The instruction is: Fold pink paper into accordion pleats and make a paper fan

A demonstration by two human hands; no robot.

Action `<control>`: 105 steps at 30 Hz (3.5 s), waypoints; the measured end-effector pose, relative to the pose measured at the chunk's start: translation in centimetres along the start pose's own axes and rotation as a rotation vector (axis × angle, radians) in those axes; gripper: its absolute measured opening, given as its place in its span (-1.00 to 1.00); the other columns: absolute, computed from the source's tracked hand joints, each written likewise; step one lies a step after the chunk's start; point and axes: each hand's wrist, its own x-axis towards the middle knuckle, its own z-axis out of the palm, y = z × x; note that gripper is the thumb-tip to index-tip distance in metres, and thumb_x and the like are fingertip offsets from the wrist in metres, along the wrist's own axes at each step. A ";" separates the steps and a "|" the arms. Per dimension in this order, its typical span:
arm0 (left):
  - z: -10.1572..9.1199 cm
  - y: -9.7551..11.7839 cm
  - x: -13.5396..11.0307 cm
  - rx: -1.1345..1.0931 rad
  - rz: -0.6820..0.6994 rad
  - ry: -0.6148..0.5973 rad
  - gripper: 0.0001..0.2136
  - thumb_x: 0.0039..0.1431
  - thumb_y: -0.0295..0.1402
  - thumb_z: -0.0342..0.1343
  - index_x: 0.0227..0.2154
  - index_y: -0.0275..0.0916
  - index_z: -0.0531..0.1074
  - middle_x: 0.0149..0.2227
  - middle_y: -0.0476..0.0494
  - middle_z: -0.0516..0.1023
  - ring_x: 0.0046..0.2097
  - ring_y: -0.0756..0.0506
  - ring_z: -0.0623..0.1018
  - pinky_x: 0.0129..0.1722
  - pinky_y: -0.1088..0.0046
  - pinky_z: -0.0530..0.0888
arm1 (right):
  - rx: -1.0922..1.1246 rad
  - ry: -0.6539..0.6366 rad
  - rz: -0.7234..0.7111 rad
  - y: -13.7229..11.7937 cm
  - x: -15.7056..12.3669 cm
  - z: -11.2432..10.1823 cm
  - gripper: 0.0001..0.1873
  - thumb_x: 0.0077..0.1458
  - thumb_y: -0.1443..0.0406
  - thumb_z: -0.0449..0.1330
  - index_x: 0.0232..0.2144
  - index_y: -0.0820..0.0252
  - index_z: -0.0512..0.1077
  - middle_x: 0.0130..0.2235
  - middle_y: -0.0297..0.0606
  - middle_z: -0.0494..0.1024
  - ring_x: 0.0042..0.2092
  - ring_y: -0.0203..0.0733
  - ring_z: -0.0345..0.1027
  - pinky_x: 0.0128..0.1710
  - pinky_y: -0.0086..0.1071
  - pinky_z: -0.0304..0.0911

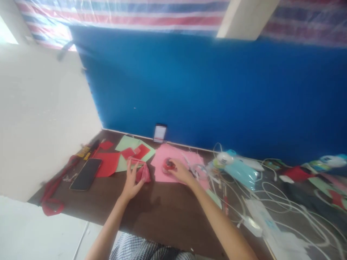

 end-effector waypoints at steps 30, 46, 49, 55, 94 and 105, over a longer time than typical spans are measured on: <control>16.3 5.3 3.8 -0.252 -0.281 0.211 -0.35 -0.07 -0.27 0.19 0.10 -0.22 0.08 0.05 -0.26 0.33 0.05 -0.20 0.39 0.04 0.19 0.33 | -0.601 -0.168 0.192 9.4 -8.7 -8.3 -0.63 0.06 0.35 -0.01 -0.05 0.14 0.30 -0.08 -0.15 0.47 -0.15 -0.10 0.38 -0.28 -0.37 0.18; 16.8 5.2 4.2 -0.216 -0.308 0.230 -0.37 -0.07 -0.27 0.18 0.08 -0.22 0.10 0.02 -0.25 0.34 0.04 -0.19 0.40 0.01 0.22 0.35 | -0.649 -0.160 0.393 8.9 -5.8 -6.6 -0.72 0.13 0.19 0.01 -0.27 0.23 0.42 -0.17 -0.09 0.45 -0.17 -0.10 0.37 -0.26 -0.38 0.18; 17.1 5.1 4.1 -0.212 -0.305 0.240 -0.38 -0.07 -0.28 0.17 0.08 -0.23 0.10 0.03 -0.25 0.33 0.05 -0.20 0.38 0.02 0.22 0.33 | -0.625 -0.209 0.464 8.5 -5.1 -6.2 -0.74 0.13 0.22 0.02 -0.25 0.28 0.40 -0.18 -0.04 0.47 -0.15 -0.07 0.38 -0.26 -0.37 0.19; 16.8 5.4 4.1 -0.260 -0.280 0.209 -0.41 -0.07 -0.28 0.15 0.07 -0.23 0.15 0.01 -0.25 0.35 0.03 -0.23 0.39 0.00 0.19 0.35 | -0.545 -0.171 0.542 7.9 -6.3 -7.1 -0.80 0.11 0.34 0.01 -0.26 0.30 0.39 -0.25 -0.01 0.52 -0.16 -0.03 0.41 -0.25 -0.34 0.22; 15.7 5.3 3.2 -0.491 0.079 0.012 -0.42 -0.10 -0.37 0.23 0.01 -0.20 0.15 -0.02 -0.26 0.29 0.04 -0.22 0.33 0.00 0.10 0.32 | -0.137 0.210 0.346 0.5 -5.0 -2.6 -0.74 0.08 0.29 -0.02 -0.25 0.20 0.41 -0.31 -0.19 0.55 -0.31 -0.18 0.43 -0.26 -0.39 0.28; 16.2 4.9 2.5 -0.240 0.335 0.021 -0.44 -0.02 -0.36 0.19 0.07 -0.12 0.16 0.00 -0.26 0.25 0.04 -0.20 0.31 -0.03 0.13 0.36 | -0.345 -0.167 0.455 0.5 -5.4 -4.6 -0.73 0.10 0.38 -0.09 -0.17 0.21 0.32 -0.35 -0.17 0.50 -0.29 -0.16 0.39 -0.36 -0.43 0.12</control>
